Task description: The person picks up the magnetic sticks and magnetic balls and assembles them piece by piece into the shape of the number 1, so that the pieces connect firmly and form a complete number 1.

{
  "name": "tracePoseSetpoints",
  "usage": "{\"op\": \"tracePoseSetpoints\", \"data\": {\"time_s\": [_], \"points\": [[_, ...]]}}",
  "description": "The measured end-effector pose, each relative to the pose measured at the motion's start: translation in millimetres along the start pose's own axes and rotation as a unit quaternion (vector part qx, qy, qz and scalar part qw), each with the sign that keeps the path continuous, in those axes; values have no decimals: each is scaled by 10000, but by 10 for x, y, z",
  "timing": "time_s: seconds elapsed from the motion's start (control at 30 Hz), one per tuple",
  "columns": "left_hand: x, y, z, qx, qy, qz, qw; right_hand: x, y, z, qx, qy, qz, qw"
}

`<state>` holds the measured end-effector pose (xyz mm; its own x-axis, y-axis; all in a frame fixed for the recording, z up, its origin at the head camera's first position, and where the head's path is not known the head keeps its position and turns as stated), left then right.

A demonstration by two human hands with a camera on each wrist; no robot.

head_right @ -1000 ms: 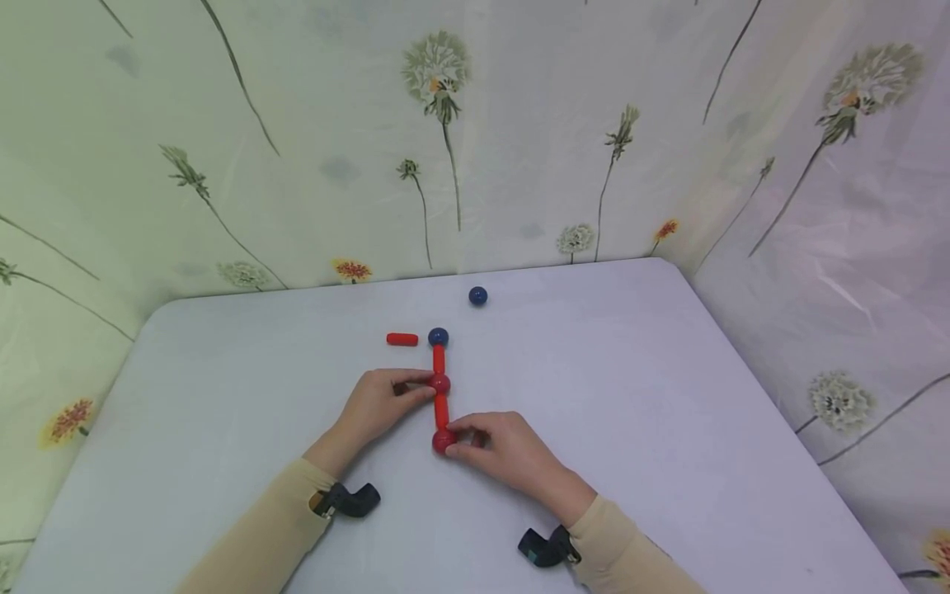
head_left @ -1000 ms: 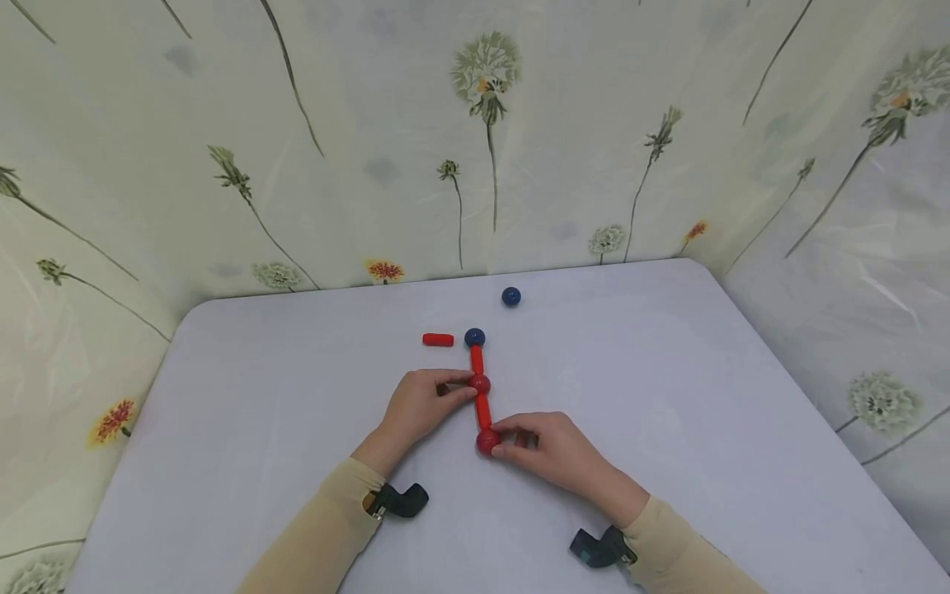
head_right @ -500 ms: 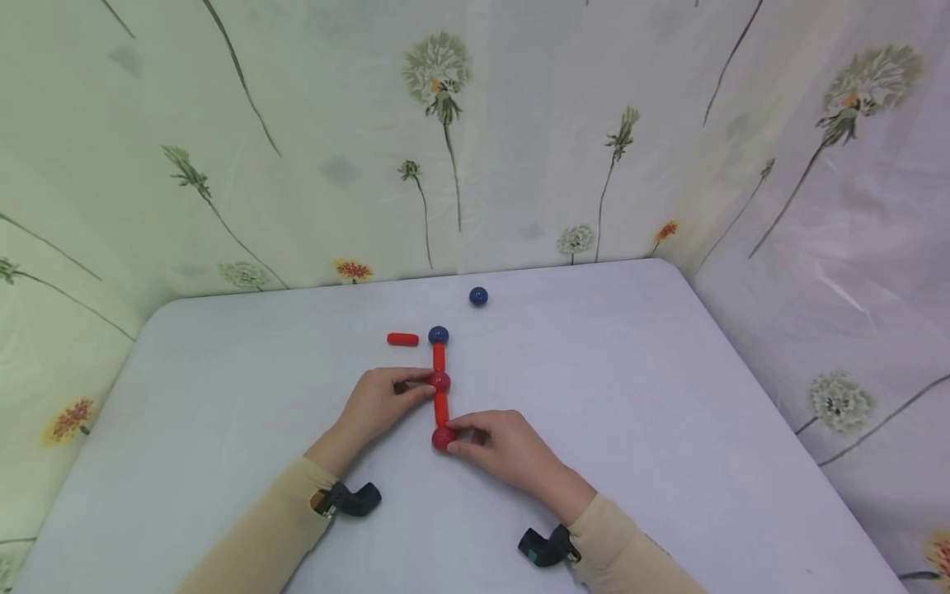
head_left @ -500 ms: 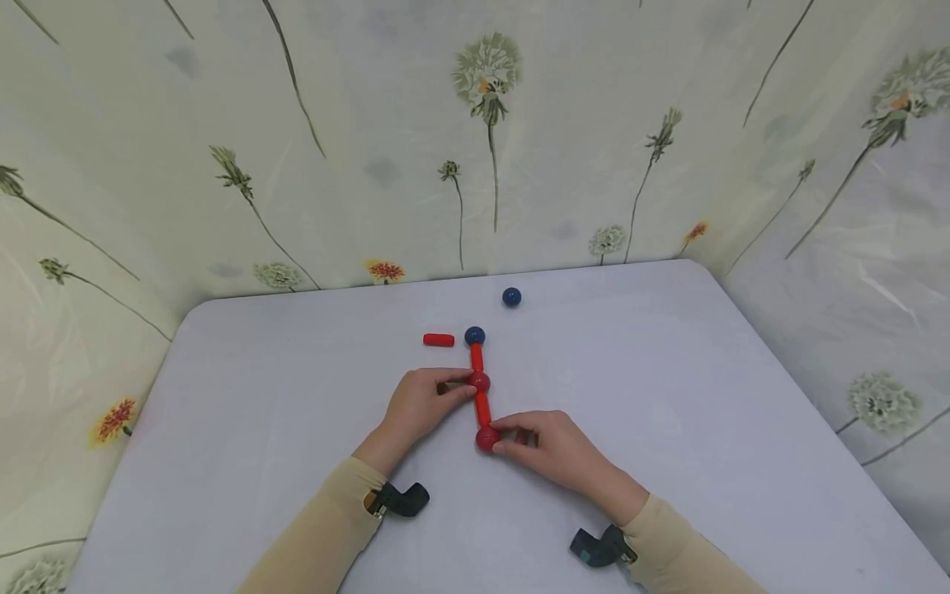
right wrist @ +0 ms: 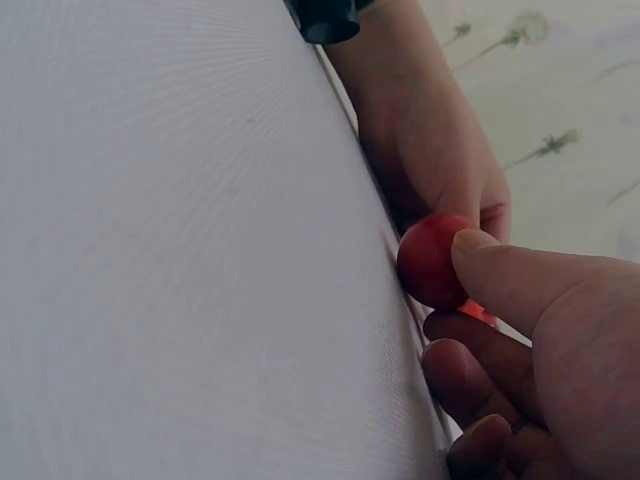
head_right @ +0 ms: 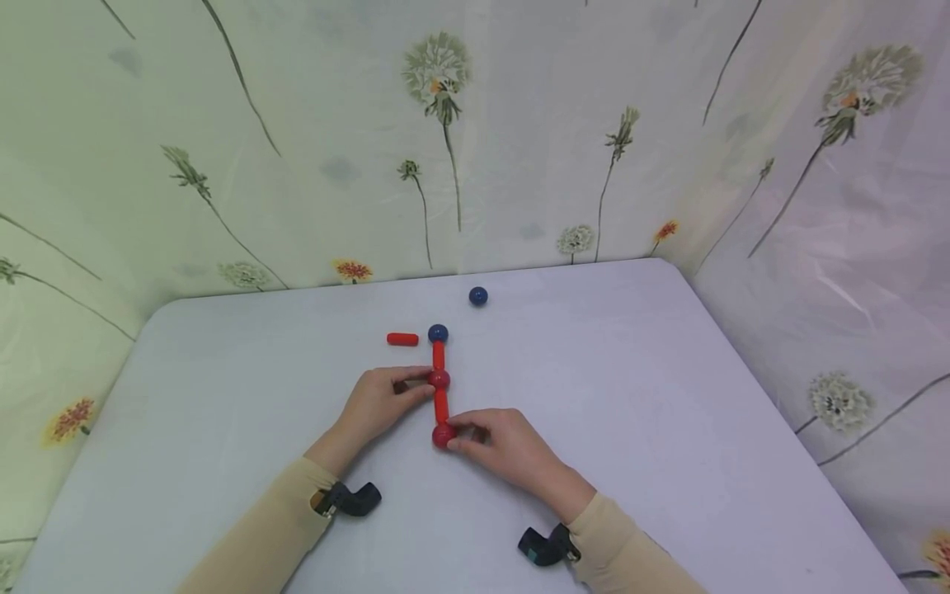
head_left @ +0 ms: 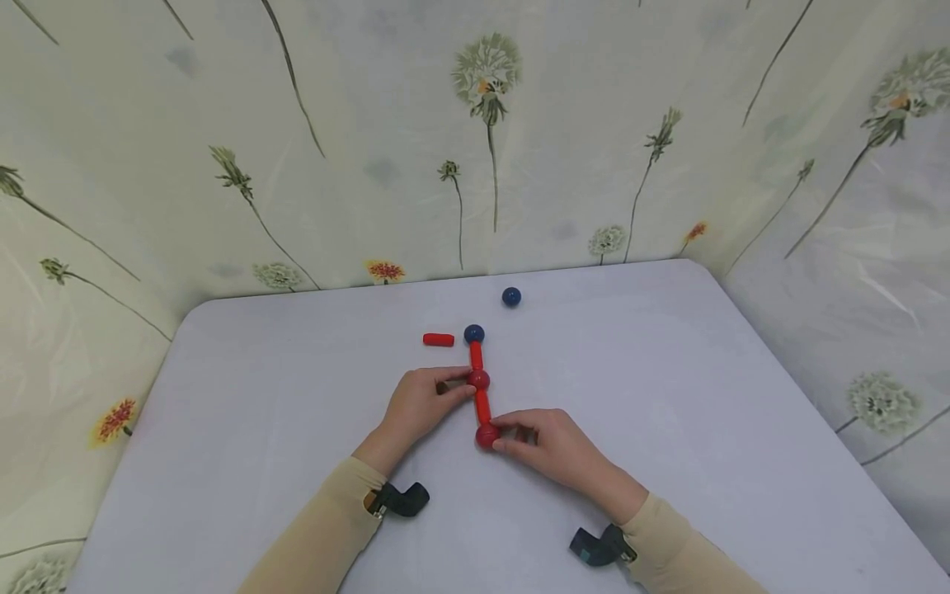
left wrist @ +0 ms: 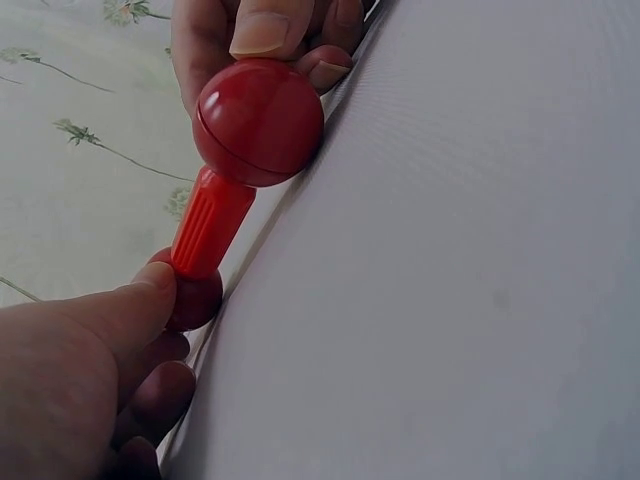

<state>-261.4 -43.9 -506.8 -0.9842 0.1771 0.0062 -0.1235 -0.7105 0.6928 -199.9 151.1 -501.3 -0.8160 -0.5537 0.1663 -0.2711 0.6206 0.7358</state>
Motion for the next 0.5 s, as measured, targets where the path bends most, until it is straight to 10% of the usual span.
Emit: {"op": "tracePoseSetpoints", "data": {"time_s": [0.5], "points": [[65,117,-167,-508,332,109,9981,9,-3,28,68,-2,33,10000]]}}
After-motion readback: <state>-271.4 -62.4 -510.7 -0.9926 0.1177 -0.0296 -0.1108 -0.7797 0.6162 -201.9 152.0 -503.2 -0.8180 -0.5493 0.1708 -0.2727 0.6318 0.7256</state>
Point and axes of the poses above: each hand's wrist, its own x-axis towards the middle knuckle, its own y-axis out of the back of the hand, z = x × y, the point moved 6 cm from there along x, towards the middle knuckle, and after that the axes turned 8 degrees about y, right-handed, at the moved point
